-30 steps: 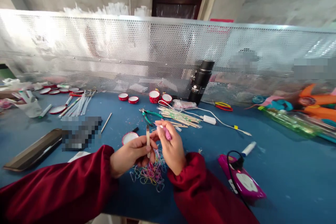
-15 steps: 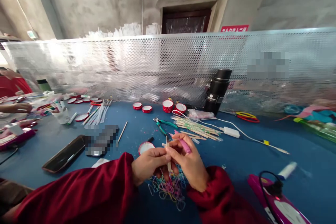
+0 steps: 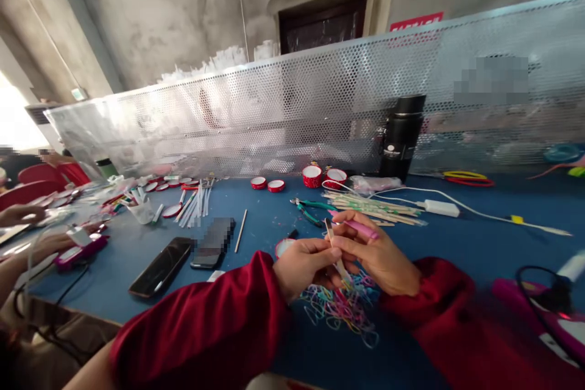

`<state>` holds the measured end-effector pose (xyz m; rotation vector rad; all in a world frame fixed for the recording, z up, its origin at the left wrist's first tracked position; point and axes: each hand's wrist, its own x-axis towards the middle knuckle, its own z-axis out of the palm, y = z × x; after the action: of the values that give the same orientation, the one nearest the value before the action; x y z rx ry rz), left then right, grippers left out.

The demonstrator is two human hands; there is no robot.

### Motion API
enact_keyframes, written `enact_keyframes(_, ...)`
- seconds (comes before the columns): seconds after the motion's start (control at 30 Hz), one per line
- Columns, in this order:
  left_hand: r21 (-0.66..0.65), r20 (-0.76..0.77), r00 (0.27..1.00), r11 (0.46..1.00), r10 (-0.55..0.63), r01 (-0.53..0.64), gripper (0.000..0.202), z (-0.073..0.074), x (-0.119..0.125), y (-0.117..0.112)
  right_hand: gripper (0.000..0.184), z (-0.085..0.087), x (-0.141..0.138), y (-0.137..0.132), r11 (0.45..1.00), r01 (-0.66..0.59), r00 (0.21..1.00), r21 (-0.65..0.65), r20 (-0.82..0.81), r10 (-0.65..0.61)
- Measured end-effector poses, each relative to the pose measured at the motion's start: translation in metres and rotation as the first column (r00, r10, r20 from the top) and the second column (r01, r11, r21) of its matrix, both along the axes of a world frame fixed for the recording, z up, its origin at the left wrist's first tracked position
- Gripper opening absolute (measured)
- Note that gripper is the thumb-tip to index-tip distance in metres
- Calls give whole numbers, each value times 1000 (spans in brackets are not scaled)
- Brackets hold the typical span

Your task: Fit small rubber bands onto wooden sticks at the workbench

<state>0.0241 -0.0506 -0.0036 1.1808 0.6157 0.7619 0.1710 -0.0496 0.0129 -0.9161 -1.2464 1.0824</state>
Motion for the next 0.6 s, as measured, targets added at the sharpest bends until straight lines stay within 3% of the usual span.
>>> enact_keyframes(0.07, -10, 29, 1000, 1000, 7, -7, 61, -2, 1, 1, 43, 1, 2, 1, 987, -108, 994, -121, -43, 103)
enact_keyframes(0.13, -14, 35, 999, 1000, 8, -7, 60, -4, 1, 2, 45, 0, 4, 3, 981, -118, 991, -155, -79, 107)
enact_keyframes(0.47, 39, -17, 999, 999, -28, 29, 41, -1, -1, 4, 41, -3, 4, 3, 986, -132, 987, -103, -109, 121)
enact_keyframes(0.6, 51, -49, 999, 998, -21, 24, 36, -1, -2, 2, 40, -2, -1, -1, 994, -103, 994, -32, -34, 102)
